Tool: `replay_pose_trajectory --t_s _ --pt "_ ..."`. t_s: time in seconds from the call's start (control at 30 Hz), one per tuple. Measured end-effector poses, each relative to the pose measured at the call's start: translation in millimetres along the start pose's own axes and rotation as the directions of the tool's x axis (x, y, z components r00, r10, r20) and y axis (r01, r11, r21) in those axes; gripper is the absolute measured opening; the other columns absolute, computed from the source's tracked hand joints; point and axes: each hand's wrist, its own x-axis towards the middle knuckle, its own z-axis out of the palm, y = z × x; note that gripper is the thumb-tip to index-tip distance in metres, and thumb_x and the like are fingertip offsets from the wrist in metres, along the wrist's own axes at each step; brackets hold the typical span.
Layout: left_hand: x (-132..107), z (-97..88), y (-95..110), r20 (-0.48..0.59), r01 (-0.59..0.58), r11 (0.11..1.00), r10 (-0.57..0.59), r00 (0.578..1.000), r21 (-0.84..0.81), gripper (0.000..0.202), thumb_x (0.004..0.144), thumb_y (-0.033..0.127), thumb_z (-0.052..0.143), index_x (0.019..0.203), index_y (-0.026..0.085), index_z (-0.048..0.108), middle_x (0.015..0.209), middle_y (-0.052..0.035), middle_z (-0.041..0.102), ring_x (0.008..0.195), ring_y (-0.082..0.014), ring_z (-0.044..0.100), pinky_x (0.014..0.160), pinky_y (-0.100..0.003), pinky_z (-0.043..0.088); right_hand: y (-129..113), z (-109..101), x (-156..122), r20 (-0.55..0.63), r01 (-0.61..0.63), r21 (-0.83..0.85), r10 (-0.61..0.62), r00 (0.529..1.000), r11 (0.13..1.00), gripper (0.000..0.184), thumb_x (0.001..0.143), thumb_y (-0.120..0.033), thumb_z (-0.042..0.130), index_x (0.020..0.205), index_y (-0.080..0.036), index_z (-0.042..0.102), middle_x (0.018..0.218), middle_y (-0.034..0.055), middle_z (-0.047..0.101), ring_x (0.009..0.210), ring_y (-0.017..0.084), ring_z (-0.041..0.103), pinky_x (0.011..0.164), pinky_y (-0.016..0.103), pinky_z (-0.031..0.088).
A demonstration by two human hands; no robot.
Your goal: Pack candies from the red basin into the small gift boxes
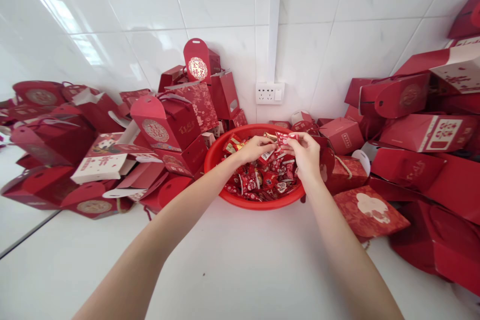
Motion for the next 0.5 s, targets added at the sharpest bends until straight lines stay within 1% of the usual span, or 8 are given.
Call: replay_pose_trajectory --t_s 0.1,0.2,0.3,0.4,0.5 --pt "-0.1 -0.4 -0.1 -0.019 -0.003 0.998 0.002 1.0 -0.063 0.035 0.082 0.046 0.063 0.072 0.014 0.069 0.078 -0.0029 0.069 0.082 -0.0187 0.06 0.085 -0.031 0.047 0.6 -0.7 -0.1 0.022 0.003 -0.025 -0.002 1.0 1.0 0.023 0.058 -0.033 0.075 0.077 -0.023 0.066 0.074 -0.0028 0.07 0.066 0.018 0.069 0.064 0.032 0.057" --pt "0.2 -0.5 -0.7 -0.051 0.001 0.996 -0.006 0.999 -0.092 0.033 0.079 0.045 0.067 0.077 0.013 0.072 0.083 -0.0032 0.07 0.086 -0.0197 0.062 0.088 -0.032 0.047 1.6 -1.3 0.1 0.062 0.009 -0.056 -0.005 0.998 0.998 0.021 0.059 -0.032 0.074 0.077 -0.022 0.067 0.074 -0.0023 0.07 0.07 0.018 0.067 0.066 0.032 0.056" --pt "0.4 -1.0 -2.2 -0.072 -0.016 0.993 0.008 0.997 -0.117 0.029 0.078 0.041 0.068 0.083 0.013 0.075 0.087 -0.003 0.072 0.09 -0.02 0.063 0.091 -0.032 0.047 2.4 -1.0 0.4 0.088 0.016 -0.08 -0.009 0.996 0.997 0.018 0.058 -0.029 0.072 0.075 -0.023 0.068 0.074 -0.0025 0.07 0.074 0.018 0.067 0.074 0.035 0.056" --pt "0.4 -1.6 -3.4 -0.083 -0.032 0.992 0.022 0.996 -0.124 0.026 0.079 0.038 0.067 0.081 0.013 0.075 0.085 -0.0023 0.072 0.086 -0.0186 0.064 0.088 -0.031 0.048 1.6 -0.4 -0.1 0.105 0.032 -0.087 -0.023 0.994 0.996 0.016 0.058 -0.027 0.072 0.073 -0.023 0.068 0.075 -0.0023 0.071 0.078 0.019 0.068 0.081 0.037 0.056" --pt "0.3 -1.4 -3.3 -0.106 -0.022 0.994 0.011 0.994 -0.105 0.025 0.08 0.037 0.066 0.079 0.013 0.074 0.081 -0.0014 0.07 0.081 -0.0173 0.063 0.083 -0.03 0.048 -1.5 0.4 -2.3 0.128 0.053 -0.094 -0.041 0.991 0.994 0.017 0.058 -0.026 0.074 0.074 -0.023 0.069 0.076 -0.0016 0.072 0.079 0.02 0.068 0.083 0.037 0.055"
